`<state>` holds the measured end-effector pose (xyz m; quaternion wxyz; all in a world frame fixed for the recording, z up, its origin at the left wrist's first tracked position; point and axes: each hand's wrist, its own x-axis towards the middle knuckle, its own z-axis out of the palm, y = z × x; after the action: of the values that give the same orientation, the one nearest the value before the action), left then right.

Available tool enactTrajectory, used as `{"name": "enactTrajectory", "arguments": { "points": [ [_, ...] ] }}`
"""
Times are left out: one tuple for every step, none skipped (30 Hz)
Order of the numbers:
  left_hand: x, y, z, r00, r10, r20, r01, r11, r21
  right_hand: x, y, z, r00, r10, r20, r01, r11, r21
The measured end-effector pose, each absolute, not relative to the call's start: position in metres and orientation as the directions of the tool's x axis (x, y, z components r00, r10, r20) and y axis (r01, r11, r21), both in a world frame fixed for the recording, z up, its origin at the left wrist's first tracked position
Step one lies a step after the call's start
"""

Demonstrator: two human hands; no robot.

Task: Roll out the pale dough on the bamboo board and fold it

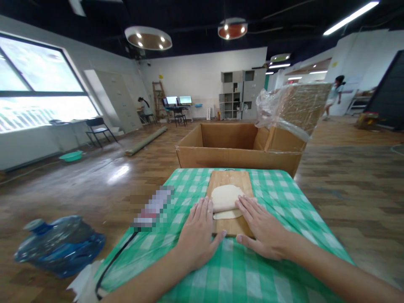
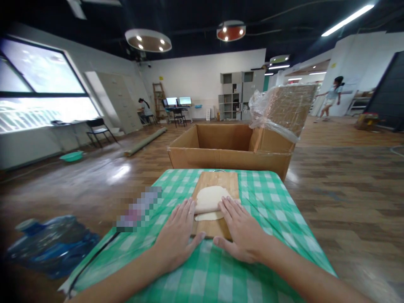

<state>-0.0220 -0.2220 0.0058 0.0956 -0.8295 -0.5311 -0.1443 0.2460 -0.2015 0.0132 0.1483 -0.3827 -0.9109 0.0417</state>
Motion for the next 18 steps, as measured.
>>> {"name": "enactTrajectory", "arguments": {
  "points": [
    [-0.02, -0.22, 0.005, 0.384, 0.859, 0.338, 0.914, -0.406, -0.004, 0.247, -0.2, 0.015, -0.664, 0.713, 0.225, 0.685, 0.701, -0.198],
    [-0.019, -0.215, 0.004, 0.375, 0.866, 0.329, 0.918, -0.397, -0.003, 0.247, -0.196, 0.017, -0.664, 0.717, 0.212, 0.687, 0.697, -0.207],
    [-0.018, -0.209, 0.005, 0.368, 0.874, 0.318, 0.922, -0.388, 0.0, 0.246, -0.189, 0.018, -0.664, 0.721, 0.199, 0.688, 0.693, -0.214],
    [-0.018, -0.202, 0.006, 0.362, 0.881, 0.306, 0.925, -0.381, 0.004, 0.245, -0.181, 0.02, -0.662, 0.726, 0.187, 0.691, 0.688, -0.222],
    [-0.018, -0.193, 0.007, 0.357, 0.886, 0.296, 0.927, -0.376, 0.009, 0.243, -0.17, 0.02, -0.658, 0.732, 0.177, 0.696, 0.681, -0.23],
    [-0.019, -0.183, 0.009, 0.354, 0.89, 0.288, 0.928, -0.373, 0.015, 0.24, -0.158, 0.02, -0.651, 0.74, 0.168, 0.702, 0.671, -0.238],
    [-0.02, -0.172, 0.011, 0.352, 0.893, 0.279, 0.928, -0.373, 0.023, 0.237, -0.145, 0.02, -0.641, 0.75, 0.161, 0.71, 0.659, -0.247],
    [-0.021, -0.161, 0.012, 0.353, 0.895, 0.272, 0.926, -0.375, 0.033, 0.233, -0.13, 0.019, -0.631, 0.76, 0.155, 0.719, 0.648, -0.253],
    [-0.023, -0.15, 0.014, 0.353, 0.899, 0.26, 0.925, -0.377, 0.044, 0.23, -0.116, 0.018, -0.628, 0.764, 0.149, 0.722, 0.643, -0.255],
    [-0.025, -0.139, 0.014, 0.348, 0.904, 0.249, 0.926, -0.372, 0.058, 0.226, -0.101, 0.017, -0.632, 0.762, 0.144, 0.722, 0.646, -0.25],
    [-0.027, -0.128, 0.014, 0.338, 0.911, 0.238, 0.929, -0.363, 0.072, 0.222, -0.086, 0.016, -0.639, 0.756, 0.142, 0.718, 0.653, -0.241],
    [-0.029, -0.117, 0.013, 0.325, 0.918, 0.227, 0.932, -0.351, 0.086, 0.218, -0.072, 0.015, -0.645, 0.75, 0.147, 0.715, 0.66, -0.23],
    [-0.031, -0.105, 0.012, 0.311, 0.925, 0.219, 0.936, -0.338, 0.097, 0.214, -0.059, 0.014, -0.658, 0.738, 0.149, 0.707, 0.674, -0.215],
    [-0.033, -0.094, 0.01, 0.298, 0.931, 0.213, 0.94, -0.324, 0.103, 0.21, -0.047, 0.013, -0.673, 0.724, 0.151, 0.698, 0.69, -0.194],
    [-0.035, -0.083, 0.009, 0.284, 0.935, 0.211, 0.945, -0.31, 0.104, 0.207, -0.036, 0.012, -0.684, 0.713, 0.151, 0.693, 0.701, -0.171],
    [-0.037, -0.072, 0.007, 0.269, 0.939, 0.213, 0.95, -0.295, 0.102, 0.204, -0.026, 0.01, -0.691, 0.707, 0.149, 0.691, 0.707, -0.153],
    [-0.039, -0.062, 0.007, 0.257, 0.942, 0.217, 0.954, -0.284, 0.099, 0.201, -0.017, 0.009, -0.691, 0.708, 0.149, 0.694, 0.706, -0.139],
    [-0.041, -0.053, 0.006, 0.257, 0.941, 0.219, 0.954, -0.283, 0.096, 0.199, -0.01, 0.008, -0.684, 0.714, 0.15, 0.702, 0.7, -0.132]
  ]
}}
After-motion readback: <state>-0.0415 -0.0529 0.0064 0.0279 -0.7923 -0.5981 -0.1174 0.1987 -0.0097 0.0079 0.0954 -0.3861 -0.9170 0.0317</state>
